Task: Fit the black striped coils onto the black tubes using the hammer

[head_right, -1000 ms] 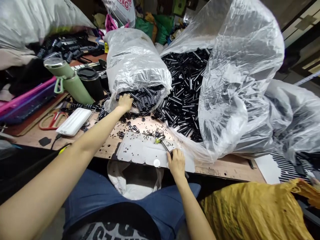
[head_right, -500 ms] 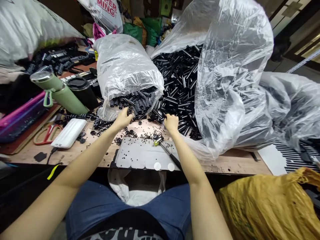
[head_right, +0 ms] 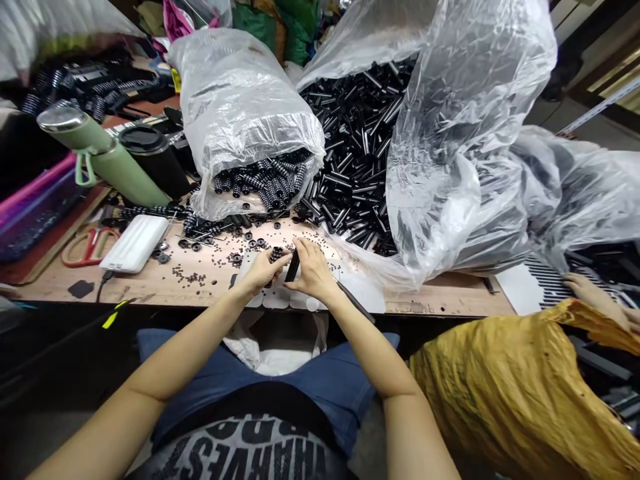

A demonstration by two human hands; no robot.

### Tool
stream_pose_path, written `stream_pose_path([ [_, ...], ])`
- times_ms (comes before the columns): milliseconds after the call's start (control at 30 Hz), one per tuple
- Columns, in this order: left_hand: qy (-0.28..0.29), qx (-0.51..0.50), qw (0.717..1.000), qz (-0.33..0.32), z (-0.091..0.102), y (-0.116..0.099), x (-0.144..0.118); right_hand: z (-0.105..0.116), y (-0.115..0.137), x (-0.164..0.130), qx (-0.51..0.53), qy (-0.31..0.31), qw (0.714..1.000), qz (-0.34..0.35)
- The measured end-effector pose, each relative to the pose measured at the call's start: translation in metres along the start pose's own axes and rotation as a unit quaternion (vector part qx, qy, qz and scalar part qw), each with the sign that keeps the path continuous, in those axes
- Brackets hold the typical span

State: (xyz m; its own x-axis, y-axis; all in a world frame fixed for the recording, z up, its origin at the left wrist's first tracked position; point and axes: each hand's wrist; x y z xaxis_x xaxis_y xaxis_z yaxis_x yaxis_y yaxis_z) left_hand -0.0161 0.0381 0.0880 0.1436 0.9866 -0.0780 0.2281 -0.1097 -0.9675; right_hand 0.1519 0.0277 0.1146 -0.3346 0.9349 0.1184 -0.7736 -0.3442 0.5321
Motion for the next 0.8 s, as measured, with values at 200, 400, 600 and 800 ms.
stream_pose_path([
  [200, 0.018, 0.077, 0.993, -0.083, 0.003, 0.012, -0.011, -0.019, -0.005, -0.037, 0.065, 0.01, 0.997, -0.049],
  [400, 0.012, 0.561, 0.8, -0.212, 0.01, 0.03, -0.027, -0.023, -0.013, -0.05, 0.075, 0.001, 0.994, -0.081],
  [600, 0.002, 0.657, 0.721, -0.218, 0.03, 0.04, -0.045, -0.03, -0.017, -0.056, 0.093, -0.012, 0.993, -0.077],
  [800, -0.049, 0.495, 0.826, -0.265, 0.044, 0.021, -0.053, -0.032, -0.031, -0.061, 0.06, -0.015, 0.993, -0.105],
])
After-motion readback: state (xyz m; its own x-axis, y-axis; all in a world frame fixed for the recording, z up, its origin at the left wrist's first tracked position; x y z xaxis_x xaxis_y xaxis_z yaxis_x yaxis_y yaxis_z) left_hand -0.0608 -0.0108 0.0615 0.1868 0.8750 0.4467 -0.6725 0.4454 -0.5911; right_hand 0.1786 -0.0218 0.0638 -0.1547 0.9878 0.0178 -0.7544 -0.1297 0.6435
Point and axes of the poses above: each hand's wrist, its own x-axis towards the middle knuckle, its own z-axis out of the back of the hand, y = z × x, and after that the axes turned 9 degrees about -z, right-handed
